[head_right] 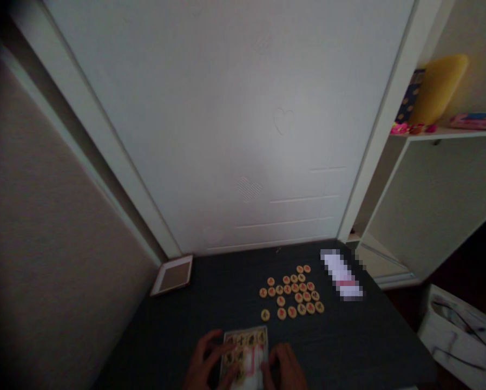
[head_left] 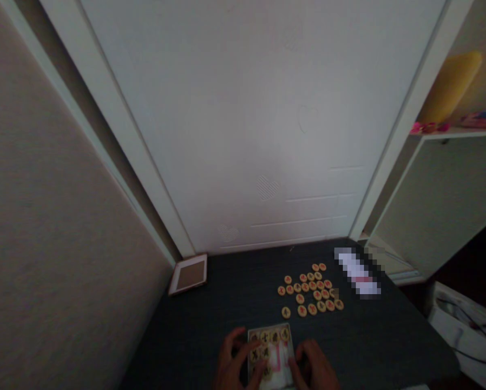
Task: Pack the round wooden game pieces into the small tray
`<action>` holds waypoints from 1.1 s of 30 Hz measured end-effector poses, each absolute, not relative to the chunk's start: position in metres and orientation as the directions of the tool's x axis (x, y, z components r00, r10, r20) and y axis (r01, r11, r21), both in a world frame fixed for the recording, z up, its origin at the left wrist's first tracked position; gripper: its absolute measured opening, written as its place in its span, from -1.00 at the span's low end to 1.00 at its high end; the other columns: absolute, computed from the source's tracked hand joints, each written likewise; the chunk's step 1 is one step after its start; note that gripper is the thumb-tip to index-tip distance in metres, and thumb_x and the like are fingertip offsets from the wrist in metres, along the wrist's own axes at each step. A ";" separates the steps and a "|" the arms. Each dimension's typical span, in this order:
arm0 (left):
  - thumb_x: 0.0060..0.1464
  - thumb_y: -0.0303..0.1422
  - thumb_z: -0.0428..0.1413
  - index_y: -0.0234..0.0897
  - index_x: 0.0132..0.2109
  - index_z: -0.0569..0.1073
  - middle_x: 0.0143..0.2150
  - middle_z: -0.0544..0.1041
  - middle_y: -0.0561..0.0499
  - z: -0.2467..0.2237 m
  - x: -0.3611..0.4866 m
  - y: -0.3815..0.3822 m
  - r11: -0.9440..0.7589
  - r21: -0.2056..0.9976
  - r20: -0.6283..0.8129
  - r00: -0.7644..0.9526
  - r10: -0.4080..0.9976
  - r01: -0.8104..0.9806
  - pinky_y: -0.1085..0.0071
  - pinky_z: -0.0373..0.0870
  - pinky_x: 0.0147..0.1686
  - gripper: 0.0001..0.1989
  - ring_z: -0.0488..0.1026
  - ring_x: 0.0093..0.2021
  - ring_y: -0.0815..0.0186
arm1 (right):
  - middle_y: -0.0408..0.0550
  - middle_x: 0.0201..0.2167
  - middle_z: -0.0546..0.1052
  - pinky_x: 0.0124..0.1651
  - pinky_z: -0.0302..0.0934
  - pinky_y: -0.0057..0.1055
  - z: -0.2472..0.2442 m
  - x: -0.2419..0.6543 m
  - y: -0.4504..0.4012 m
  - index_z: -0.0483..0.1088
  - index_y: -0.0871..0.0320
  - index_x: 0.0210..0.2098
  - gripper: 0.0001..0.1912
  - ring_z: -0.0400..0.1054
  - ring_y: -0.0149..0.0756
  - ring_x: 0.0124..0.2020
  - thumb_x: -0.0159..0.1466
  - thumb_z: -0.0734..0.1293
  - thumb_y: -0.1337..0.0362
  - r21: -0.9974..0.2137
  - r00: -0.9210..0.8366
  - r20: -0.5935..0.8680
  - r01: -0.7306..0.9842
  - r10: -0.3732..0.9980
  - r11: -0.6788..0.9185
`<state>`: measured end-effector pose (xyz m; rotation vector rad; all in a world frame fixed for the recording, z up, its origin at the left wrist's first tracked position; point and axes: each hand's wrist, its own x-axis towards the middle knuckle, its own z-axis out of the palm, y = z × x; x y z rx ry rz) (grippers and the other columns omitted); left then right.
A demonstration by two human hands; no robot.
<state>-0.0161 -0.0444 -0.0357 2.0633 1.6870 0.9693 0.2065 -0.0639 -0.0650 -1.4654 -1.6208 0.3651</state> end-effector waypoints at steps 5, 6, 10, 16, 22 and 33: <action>0.12 -0.22 0.18 0.03 -0.03 0.61 0.32 0.30 -0.06 -0.037 -0.014 -0.046 -0.330 0.532 0.384 0.125 0.915 0.780 0.04 0.52 0.01 -0.74 0.46 0.07 0.06 | -0.15 -0.48 0.46 -0.41 0.27 -0.53 -0.061 0.213 -0.064 0.32 0.07 -0.40 -0.87 0.40 -0.34 -0.47 0.29 0.30 0.29 -0.697 -0.010 0.383 0.653 0.924 0.296; 0.13 -0.24 0.18 0.04 -0.04 0.61 0.33 0.29 -0.05 -0.038 -0.012 -0.047 -0.343 0.523 0.410 0.124 0.904 0.780 0.03 0.52 0.01 -0.75 0.45 0.08 0.05 | -0.15 -0.49 0.45 -0.41 0.26 -0.53 -0.063 0.213 -0.063 0.31 0.07 -0.41 -0.87 0.39 -0.34 -0.47 0.28 0.30 0.31 -0.695 -0.007 0.389 0.655 0.921 0.298; 0.11 -0.25 0.21 0.05 -0.11 0.63 0.33 0.31 -0.03 -0.042 -0.008 -0.049 -0.398 0.478 0.468 0.157 0.870 0.783 0.02 0.52 0.00 -0.80 0.43 0.10 0.03 | -0.15 -0.49 0.43 -0.42 0.23 -0.51 -0.071 0.209 -0.062 0.29 0.06 -0.42 -0.87 0.37 -0.32 -0.47 0.27 0.29 0.32 -0.705 0.037 0.414 0.645 0.909 0.295; 0.11 -0.27 0.21 0.02 -0.13 0.63 0.28 0.38 -0.03 -0.045 -0.010 -0.047 -0.394 0.449 0.467 0.166 0.869 0.802 0.05 0.52 0.01 -0.82 0.43 0.12 0.05 | -0.16 -0.49 0.42 -0.39 0.21 -0.52 -0.076 0.209 -0.060 0.27 0.07 -0.45 -0.84 0.36 -0.34 -0.46 0.27 0.27 0.34 -0.705 0.020 0.427 0.633 0.904 0.318; 0.10 -0.28 0.19 0.00 -0.11 0.63 0.24 0.43 -0.07 -0.043 -0.017 -0.043 -0.421 0.413 0.420 0.241 0.875 0.808 0.05 0.55 -0.01 -0.80 0.48 0.08 0.05 | -0.16 -0.50 0.43 -0.39 0.22 -0.53 -0.067 0.213 -0.061 0.29 0.08 -0.46 -0.82 0.36 -0.35 -0.46 0.28 0.30 0.31 -0.714 0.004 0.421 0.619 0.907 0.329; 0.12 -0.26 0.15 -0.03 -0.17 0.63 0.22 0.46 -0.05 -0.041 -0.012 -0.043 -0.345 0.517 0.394 0.140 0.908 0.783 0.04 0.52 0.01 -0.83 0.47 0.06 0.04 | -0.13 -0.49 0.45 -0.37 0.25 -0.51 -0.067 0.213 -0.062 0.30 0.09 -0.48 -0.77 0.38 -0.35 -0.46 0.31 0.28 0.21 -0.762 0.028 0.370 0.581 0.929 0.286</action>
